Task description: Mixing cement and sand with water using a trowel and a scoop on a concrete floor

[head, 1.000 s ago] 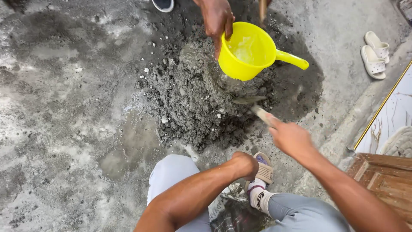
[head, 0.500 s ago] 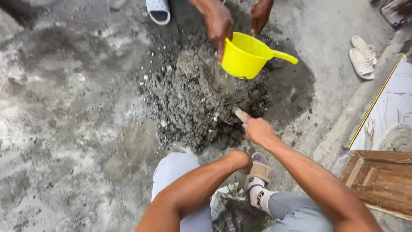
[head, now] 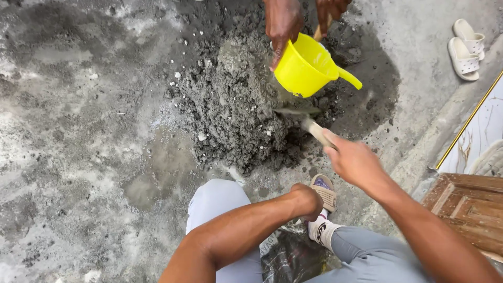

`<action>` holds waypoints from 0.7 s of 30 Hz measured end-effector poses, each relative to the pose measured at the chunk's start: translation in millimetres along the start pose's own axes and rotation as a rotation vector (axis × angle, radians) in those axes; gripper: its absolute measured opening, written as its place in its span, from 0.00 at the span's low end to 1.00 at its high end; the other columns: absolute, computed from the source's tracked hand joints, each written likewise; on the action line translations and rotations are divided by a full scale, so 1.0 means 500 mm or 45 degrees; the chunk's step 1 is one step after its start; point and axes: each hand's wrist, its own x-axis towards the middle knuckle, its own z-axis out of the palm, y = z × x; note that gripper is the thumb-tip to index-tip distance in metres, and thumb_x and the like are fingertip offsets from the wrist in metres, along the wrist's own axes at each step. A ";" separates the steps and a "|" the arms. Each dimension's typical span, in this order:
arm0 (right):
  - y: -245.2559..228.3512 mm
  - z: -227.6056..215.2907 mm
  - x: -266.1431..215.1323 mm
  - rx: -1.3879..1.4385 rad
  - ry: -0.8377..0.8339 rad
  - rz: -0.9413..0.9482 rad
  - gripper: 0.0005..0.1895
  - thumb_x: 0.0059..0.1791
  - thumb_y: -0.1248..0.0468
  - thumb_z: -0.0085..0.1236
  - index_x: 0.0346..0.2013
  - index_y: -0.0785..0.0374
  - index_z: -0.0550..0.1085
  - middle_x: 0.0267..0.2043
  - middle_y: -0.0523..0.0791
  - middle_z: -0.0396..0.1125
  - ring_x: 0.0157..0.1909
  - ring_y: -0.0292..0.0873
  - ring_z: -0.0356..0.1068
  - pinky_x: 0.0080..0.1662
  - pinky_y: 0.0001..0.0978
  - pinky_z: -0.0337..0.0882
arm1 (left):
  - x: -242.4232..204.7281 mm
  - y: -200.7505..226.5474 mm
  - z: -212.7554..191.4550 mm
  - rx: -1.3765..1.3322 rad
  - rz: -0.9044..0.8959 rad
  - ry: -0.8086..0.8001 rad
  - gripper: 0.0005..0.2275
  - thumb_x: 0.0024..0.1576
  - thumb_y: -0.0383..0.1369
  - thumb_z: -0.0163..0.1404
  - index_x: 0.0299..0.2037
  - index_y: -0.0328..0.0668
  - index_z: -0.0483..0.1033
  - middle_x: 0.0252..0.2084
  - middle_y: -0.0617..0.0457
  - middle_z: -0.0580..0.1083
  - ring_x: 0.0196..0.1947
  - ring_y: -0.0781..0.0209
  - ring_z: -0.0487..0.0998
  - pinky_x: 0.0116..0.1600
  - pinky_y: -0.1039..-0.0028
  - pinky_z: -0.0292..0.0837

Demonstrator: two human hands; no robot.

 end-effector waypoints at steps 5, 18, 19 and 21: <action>-0.090 0.103 0.155 0.047 -0.041 0.009 0.18 0.48 0.55 0.41 0.47 0.60 0.70 0.36 0.57 0.70 0.42 0.59 0.70 0.43 0.53 0.70 | -0.240 -0.094 -0.066 -0.080 0.364 -0.027 0.16 0.57 0.35 0.36 0.53 0.39 0.64 0.56 0.50 0.65 0.51 0.59 0.70 0.49 0.68 0.70; -0.002 0.013 0.082 -0.036 -0.020 -0.208 0.23 0.48 0.58 0.41 0.58 0.51 0.63 0.43 0.58 0.68 0.46 0.63 0.67 0.47 0.57 0.68 | -0.275 -0.079 -0.083 -0.151 0.358 -0.075 0.21 0.52 0.35 0.42 0.58 0.50 0.62 0.57 0.55 0.65 0.57 0.54 0.66 0.50 0.61 0.69; -0.005 -0.012 0.061 -0.041 -0.012 -0.210 0.23 0.48 0.58 0.41 0.58 0.51 0.63 0.43 0.58 0.68 0.46 0.63 0.67 0.47 0.57 0.68 | -0.267 -0.080 -0.077 -0.151 0.353 -0.067 0.21 0.52 0.35 0.42 0.58 0.50 0.62 0.57 0.55 0.65 0.57 0.54 0.66 0.50 0.61 0.69; -0.008 -0.062 0.012 -0.012 -0.031 -0.133 0.23 0.47 0.58 0.41 0.57 0.51 0.64 0.46 0.58 0.67 0.48 0.65 0.65 0.51 0.59 0.64 | -0.255 -0.077 -0.067 -0.134 0.397 -0.064 0.20 0.54 0.38 0.40 0.58 0.49 0.62 0.58 0.55 0.64 0.56 0.56 0.66 0.49 0.60 0.68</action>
